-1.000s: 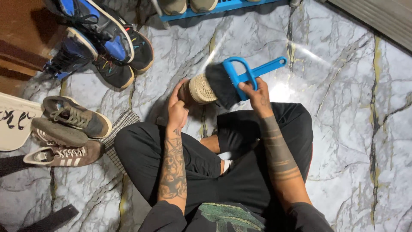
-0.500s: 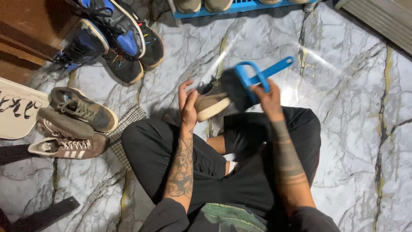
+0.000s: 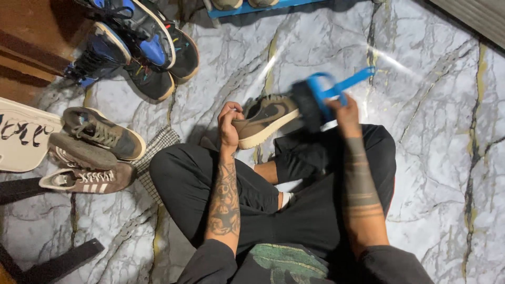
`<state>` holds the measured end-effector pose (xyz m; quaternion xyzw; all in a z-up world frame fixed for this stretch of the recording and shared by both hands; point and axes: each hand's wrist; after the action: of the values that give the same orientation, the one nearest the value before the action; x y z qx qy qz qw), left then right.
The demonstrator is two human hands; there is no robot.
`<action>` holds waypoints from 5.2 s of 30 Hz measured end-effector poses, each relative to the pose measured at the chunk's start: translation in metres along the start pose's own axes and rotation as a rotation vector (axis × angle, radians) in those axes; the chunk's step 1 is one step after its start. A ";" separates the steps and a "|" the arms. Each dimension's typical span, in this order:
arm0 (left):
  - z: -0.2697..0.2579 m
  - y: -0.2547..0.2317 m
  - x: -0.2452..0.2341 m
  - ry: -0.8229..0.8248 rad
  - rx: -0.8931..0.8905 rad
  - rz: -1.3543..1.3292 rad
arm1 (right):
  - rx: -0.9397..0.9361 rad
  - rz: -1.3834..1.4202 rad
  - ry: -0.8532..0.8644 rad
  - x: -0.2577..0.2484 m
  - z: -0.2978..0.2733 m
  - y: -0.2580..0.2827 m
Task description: The person sits on the floor and uses a blue brush to scrub a single sneaker. They hold the shoe with one hand and vigorously brush the upper, sides, and sole with the other, rotating the shoe to access different areas.
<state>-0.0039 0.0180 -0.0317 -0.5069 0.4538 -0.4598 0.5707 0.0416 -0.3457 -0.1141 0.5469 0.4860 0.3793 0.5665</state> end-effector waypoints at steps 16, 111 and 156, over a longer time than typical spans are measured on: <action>0.008 0.019 -0.008 -0.113 0.030 0.258 | -0.248 -0.078 -0.263 -0.011 0.010 -0.013; -0.013 -0.030 0.022 -0.077 0.555 0.907 | -0.039 0.210 -0.332 -0.019 0.013 -0.006; -0.006 0.008 0.024 -0.303 0.535 1.012 | -0.517 0.057 0.114 0.103 -0.115 0.155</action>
<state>-0.0055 -0.0066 -0.0414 -0.1260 0.4209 -0.1516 0.8854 -0.0291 -0.2002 0.0328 0.3752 0.3885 0.5367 0.6483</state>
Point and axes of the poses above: each hand's wrist, its own z-axis towards the middle knuckle, its own x-axis out of the palm, y = z × x, and after that the axes turned 12 degrees about z, right-handed
